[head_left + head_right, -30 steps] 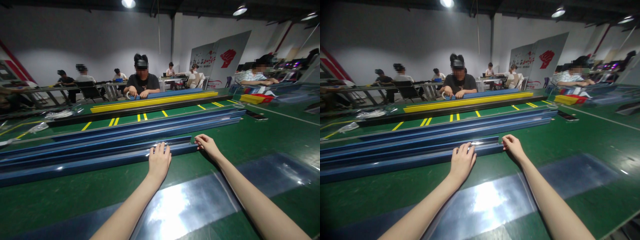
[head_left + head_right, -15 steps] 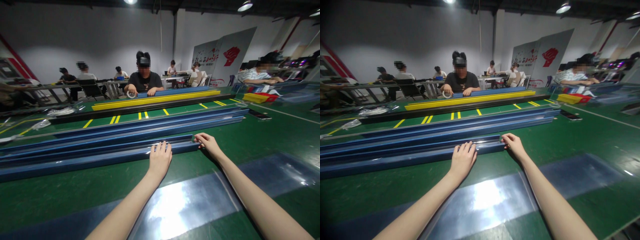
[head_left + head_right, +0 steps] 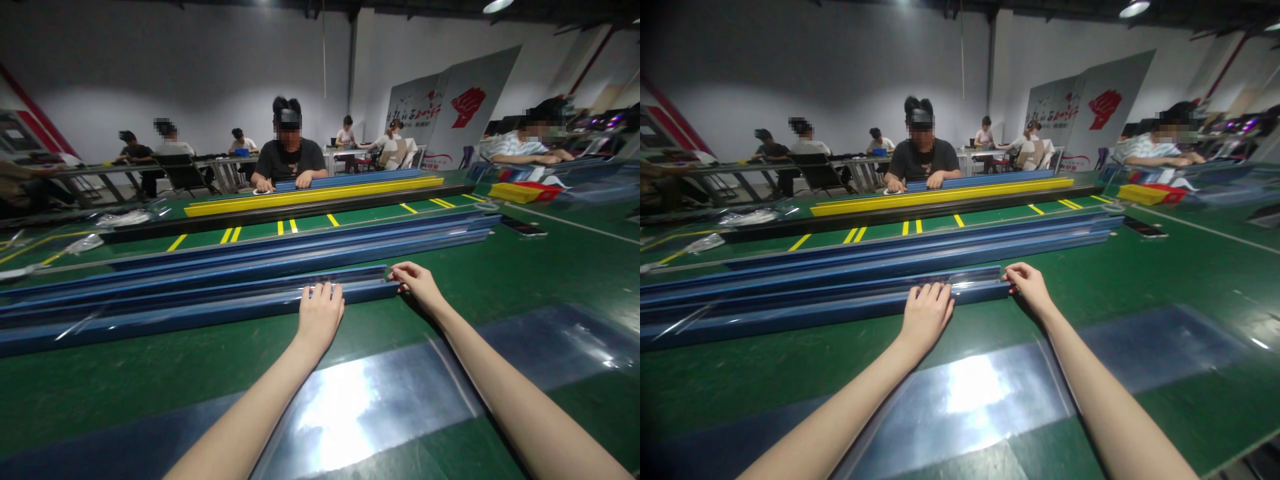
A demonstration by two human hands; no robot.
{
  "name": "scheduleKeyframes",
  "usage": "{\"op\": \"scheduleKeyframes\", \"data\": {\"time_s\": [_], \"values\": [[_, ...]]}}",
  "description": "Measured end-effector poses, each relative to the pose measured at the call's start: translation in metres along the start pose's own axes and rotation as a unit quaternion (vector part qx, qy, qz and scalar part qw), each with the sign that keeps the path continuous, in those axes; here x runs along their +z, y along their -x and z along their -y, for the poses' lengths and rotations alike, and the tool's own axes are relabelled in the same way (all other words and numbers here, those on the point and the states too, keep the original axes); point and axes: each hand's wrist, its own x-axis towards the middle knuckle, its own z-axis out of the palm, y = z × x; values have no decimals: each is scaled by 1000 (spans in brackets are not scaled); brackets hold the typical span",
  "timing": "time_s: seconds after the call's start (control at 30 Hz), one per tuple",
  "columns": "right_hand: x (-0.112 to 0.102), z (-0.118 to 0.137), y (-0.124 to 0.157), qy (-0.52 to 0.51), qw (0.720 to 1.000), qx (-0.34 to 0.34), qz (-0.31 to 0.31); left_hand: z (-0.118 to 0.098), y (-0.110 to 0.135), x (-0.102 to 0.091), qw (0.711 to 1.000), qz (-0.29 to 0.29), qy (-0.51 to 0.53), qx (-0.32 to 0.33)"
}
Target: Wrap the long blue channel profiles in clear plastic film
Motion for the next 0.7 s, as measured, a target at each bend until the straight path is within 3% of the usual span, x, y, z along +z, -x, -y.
{"op": "scheduleKeyframes", "data": {"time_s": [0.7], "values": [[-3,-7,-4,86,996,-13,17,1,0,-1,1000,-1,2,-1]]}}
